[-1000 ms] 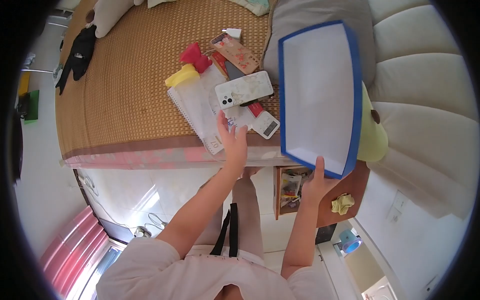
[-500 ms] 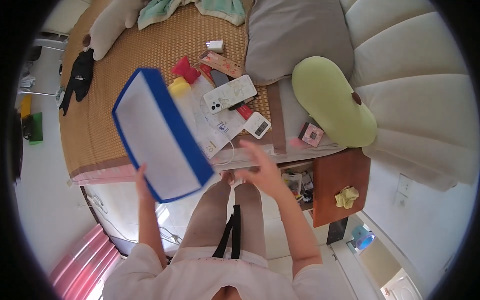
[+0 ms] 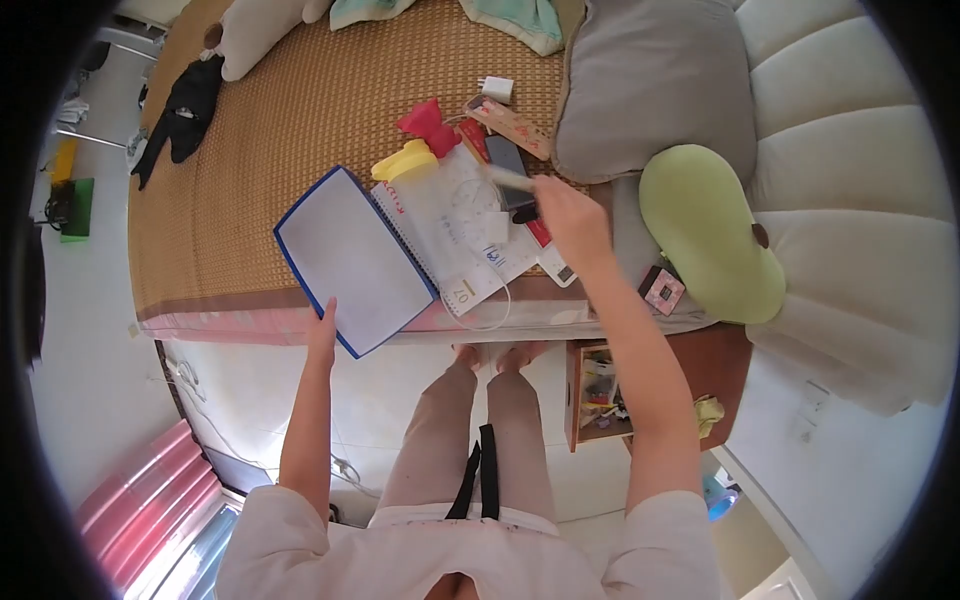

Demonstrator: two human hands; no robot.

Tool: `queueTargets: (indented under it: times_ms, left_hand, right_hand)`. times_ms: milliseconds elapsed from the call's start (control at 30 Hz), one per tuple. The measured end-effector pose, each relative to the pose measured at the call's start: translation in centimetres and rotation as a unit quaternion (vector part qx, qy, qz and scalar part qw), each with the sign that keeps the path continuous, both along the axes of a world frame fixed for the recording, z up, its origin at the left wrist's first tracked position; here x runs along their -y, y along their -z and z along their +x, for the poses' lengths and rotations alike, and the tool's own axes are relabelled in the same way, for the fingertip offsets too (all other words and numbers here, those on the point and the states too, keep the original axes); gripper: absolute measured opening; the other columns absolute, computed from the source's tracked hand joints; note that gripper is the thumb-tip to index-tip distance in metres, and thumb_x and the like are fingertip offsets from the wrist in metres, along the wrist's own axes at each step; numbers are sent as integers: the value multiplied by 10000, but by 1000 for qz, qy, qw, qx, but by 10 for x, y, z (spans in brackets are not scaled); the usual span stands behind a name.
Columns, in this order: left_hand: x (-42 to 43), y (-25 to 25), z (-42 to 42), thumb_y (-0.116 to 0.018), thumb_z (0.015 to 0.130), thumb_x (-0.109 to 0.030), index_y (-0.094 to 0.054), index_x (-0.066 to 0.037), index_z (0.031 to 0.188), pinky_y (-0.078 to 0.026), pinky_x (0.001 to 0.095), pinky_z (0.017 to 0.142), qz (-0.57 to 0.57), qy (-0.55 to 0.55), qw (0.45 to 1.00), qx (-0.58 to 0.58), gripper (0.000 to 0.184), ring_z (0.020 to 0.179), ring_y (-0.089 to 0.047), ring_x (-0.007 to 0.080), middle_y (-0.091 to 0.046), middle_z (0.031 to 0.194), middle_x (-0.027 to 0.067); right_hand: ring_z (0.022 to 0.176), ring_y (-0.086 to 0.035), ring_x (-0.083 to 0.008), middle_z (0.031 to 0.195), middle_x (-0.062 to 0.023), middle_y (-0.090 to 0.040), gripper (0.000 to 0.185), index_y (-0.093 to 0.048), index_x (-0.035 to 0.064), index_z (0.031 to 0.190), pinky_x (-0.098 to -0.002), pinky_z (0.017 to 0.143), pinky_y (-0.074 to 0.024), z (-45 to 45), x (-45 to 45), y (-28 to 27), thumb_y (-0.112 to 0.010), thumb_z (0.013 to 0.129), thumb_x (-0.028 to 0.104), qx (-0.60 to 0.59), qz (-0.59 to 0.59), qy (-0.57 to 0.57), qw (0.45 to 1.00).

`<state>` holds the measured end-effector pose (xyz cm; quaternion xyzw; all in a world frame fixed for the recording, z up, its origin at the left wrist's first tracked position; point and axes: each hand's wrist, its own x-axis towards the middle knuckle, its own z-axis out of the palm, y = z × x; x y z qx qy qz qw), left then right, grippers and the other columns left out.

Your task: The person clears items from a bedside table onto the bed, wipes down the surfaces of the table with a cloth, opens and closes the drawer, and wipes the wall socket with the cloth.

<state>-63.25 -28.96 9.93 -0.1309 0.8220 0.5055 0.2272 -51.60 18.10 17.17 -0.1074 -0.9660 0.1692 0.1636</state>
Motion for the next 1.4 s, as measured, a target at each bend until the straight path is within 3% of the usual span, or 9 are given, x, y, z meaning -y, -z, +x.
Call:
queueTargets:
  times_ms: [167,333,533,667,867,1100,1200,1267,1400]
  left_hand:
    - [-20,-30,12,-622,958,-206,-396,12,1435,-381,368,1054,-4,2,1000,-22,571,1286,-475,264,-482,1434,163]
    - [-68,-77,18,-703,872,-125,-420,-40,1417,-391,430,1055,-207,144,861,-442,620,1338,-399,331,-407,1459,176]
    - [-184,-95,27,-835,746,-155,-284,-46,1475,-410,422,1047,-34,207,934,-288,921,1335,-393,343,-348,1476,185]
    - [-250,-45,14,-881,682,-181,-33,-58,1539,-400,433,1075,-147,169,916,-332,1212,1362,-383,351,-278,1520,216]
    - [-250,-32,-15,-845,696,-147,-12,20,1516,-402,401,1076,-37,113,979,-165,1181,1347,-414,359,-324,1489,265]
    - [-239,-71,-60,-783,729,-136,-169,43,1499,-307,450,1142,41,100,953,-284,1001,1378,-342,401,-283,1508,266]
    - [-240,-57,-64,-756,752,-131,-159,37,1503,-298,462,1147,-75,152,935,-312,974,1388,-313,429,-318,1488,265]
    - [-248,-57,-53,-791,724,-172,-287,37,1456,-335,489,1106,-260,179,832,-456,913,1301,-402,427,-427,1382,276]
    - [-274,-67,11,-805,716,-201,-428,18,1338,-367,492,1027,-70,368,833,-407,759,1214,-433,399,-473,1256,232]
  right_hand:
    - [900,-687,-335,1003,-196,-700,273,-626,-22,1160,-394,795,-524,82,-39,-30,-610,948,150,17,-195,256,947]
    - [909,-688,-300,998,-196,-709,316,-617,-48,1181,-376,829,-518,145,-72,76,-628,935,151,147,-258,317,901]
    - [1062,-584,-372,1138,-189,-630,395,-544,4,1280,-440,944,-452,108,-30,63,-603,897,79,15,-23,289,957]
    - [1122,-545,-358,1160,-163,-618,411,-582,25,1220,-440,978,-421,25,20,24,-696,848,157,-38,-202,130,970]
    - [1061,-578,-335,1174,-180,-619,773,-486,24,1344,-508,905,-429,-61,44,63,-788,745,408,155,-84,198,964]
    - [980,-644,-321,1087,-166,-654,575,-586,-6,1234,-425,865,-504,-33,17,29,-742,795,330,66,-305,205,928]
    - [977,-663,-281,1084,-149,-669,470,-623,-25,1176,-357,839,-527,3,9,3,-707,832,284,38,-466,199,861]
    - [1006,-655,-244,1171,-153,-646,479,-566,-46,1253,-345,856,-539,28,9,-20,-652,881,242,-32,-692,194,695]
    - [1033,-648,-246,1239,-180,-609,529,-473,-64,1339,-370,893,-555,74,15,-56,-602,904,206,-121,-803,199,548]
